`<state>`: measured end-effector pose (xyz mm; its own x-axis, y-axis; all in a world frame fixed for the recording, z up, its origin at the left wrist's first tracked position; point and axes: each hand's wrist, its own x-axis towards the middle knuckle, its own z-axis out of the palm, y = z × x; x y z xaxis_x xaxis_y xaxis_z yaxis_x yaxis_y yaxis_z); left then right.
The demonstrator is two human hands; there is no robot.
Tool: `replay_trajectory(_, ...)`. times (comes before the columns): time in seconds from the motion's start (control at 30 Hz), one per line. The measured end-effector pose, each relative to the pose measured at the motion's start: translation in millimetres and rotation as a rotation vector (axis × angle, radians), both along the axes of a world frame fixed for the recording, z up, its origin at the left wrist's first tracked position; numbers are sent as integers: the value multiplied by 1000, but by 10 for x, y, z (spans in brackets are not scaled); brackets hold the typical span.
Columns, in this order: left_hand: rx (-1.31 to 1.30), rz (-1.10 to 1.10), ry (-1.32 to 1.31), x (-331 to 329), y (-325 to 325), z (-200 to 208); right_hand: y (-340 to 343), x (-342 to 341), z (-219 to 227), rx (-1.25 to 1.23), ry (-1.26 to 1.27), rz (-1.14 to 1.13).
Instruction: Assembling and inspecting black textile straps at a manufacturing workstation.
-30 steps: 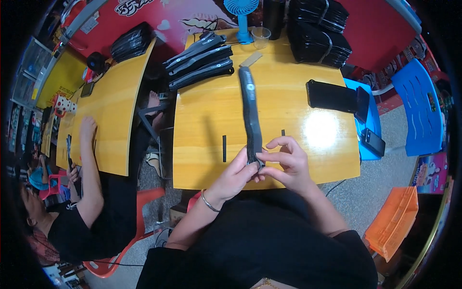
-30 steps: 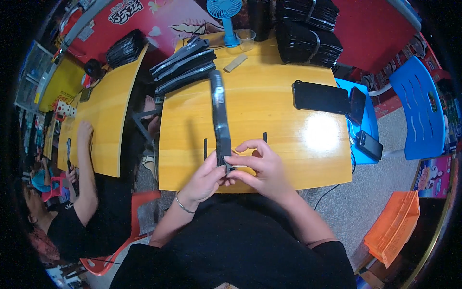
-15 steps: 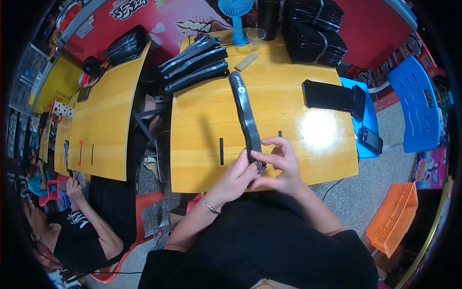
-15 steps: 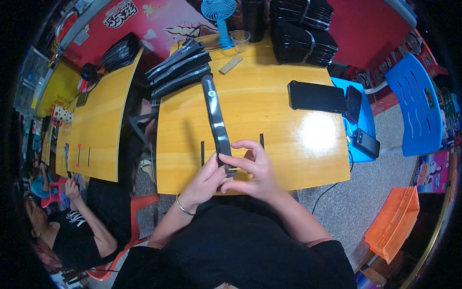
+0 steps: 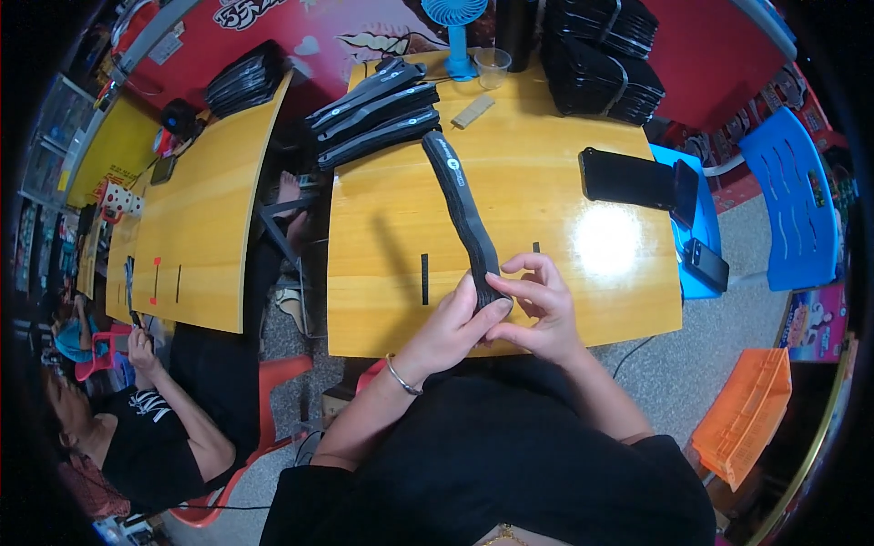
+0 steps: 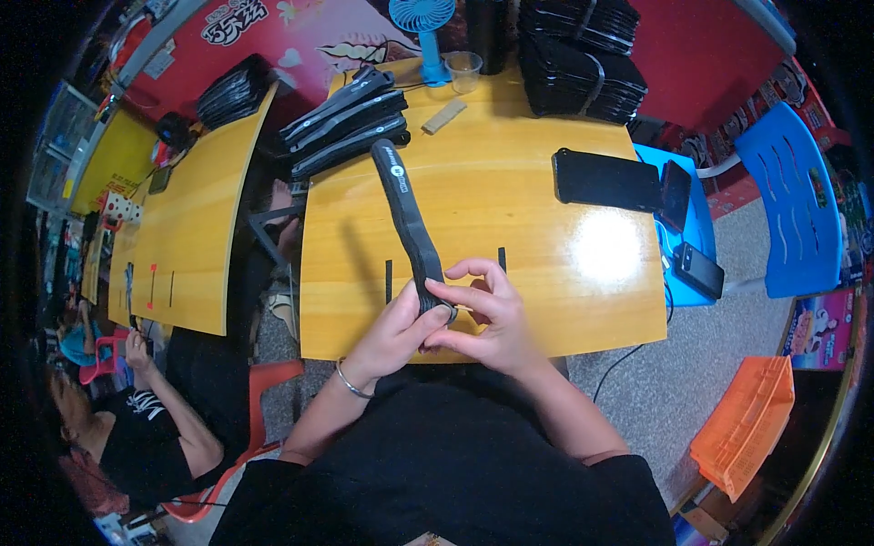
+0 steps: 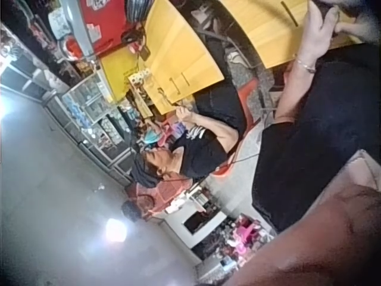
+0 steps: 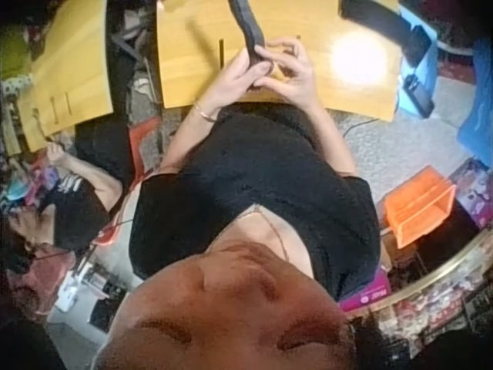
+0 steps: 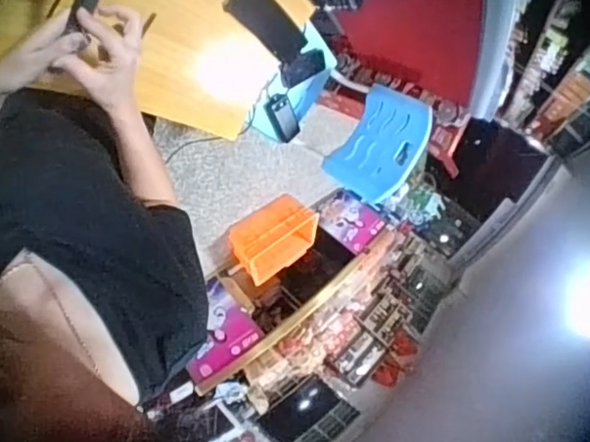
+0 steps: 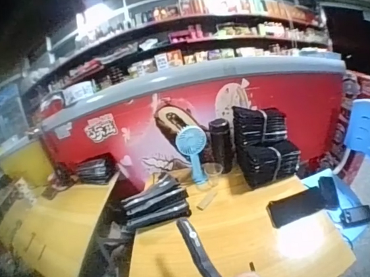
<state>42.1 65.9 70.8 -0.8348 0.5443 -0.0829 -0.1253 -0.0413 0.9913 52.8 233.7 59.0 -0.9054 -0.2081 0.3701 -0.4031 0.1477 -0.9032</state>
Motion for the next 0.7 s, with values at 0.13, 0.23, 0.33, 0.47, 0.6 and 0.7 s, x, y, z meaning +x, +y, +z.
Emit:
replay_trajectory(0.13, 43, 23, -165, 15, -4, 13, -15, 3, -46, -57, -55, -23)
replay_trajectory(0.23, 62, 48, -162, 23, -8, 15, -19, 23, -2, -111, -152, 25)
replay_trajectory(0.33, 27, 50, -100, 25, -11, 33, -27, 10, 13, -160, -152, 28)
replay_trajectory(0.47, 12, -10, -112, 33, -13, 82, -23, -2, 43, -139, -147, -52)
replay_trajectory(0.6, -7, -65, -84, 31, -77, 70, 13, -22, 148, -207, -304, -90)
replay_trajectory(0.7, -306, -167, 0, 81, -270, -43, 395, -282, 272, -395, -302, -355)
